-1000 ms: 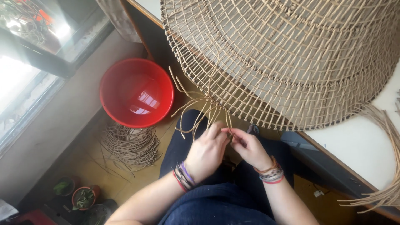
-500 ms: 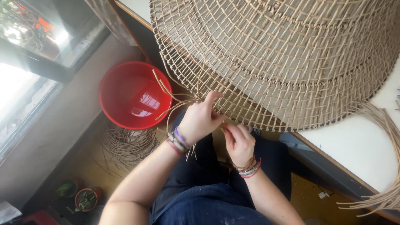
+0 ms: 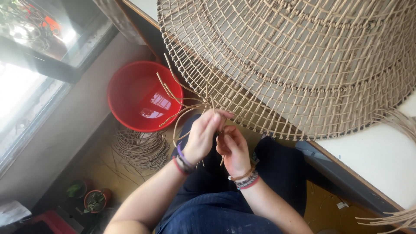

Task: Weaving thin wicker strands into a large conical structure to create a piece of furniture or decor.

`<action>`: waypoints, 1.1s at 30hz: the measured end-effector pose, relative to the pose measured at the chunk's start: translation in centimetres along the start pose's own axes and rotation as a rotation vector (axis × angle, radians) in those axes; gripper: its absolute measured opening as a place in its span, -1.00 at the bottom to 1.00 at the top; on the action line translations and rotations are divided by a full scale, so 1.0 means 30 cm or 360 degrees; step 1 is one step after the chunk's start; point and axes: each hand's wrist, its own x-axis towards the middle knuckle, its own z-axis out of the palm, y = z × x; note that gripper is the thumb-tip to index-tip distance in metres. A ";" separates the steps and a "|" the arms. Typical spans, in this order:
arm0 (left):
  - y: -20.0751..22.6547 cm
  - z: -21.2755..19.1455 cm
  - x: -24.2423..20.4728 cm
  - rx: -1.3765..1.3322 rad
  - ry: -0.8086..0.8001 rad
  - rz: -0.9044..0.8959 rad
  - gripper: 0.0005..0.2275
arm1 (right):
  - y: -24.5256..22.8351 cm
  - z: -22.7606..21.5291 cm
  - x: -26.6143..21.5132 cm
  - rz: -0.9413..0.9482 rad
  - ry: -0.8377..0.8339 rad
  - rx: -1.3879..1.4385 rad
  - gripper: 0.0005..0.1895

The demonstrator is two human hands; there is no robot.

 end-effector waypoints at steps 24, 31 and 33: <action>-0.150 0.117 0.360 -0.0913 0.0703 0.0560 -0.58 | 0.159 -0.171 0.001 -0.0103 0.0361 -0.0102 -0.71; -0.152 0.115 0.369 -0.1034 0.0725 0.0614 -0.59 | 0.171 -0.188 0.007 -0.0129 0.0322 -0.0051 -0.70; -0.156 0.114 0.367 -0.0915 0.0762 0.0643 -0.57 | 0.179 -0.194 0.006 -0.0124 0.0329 -0.0012 -0.72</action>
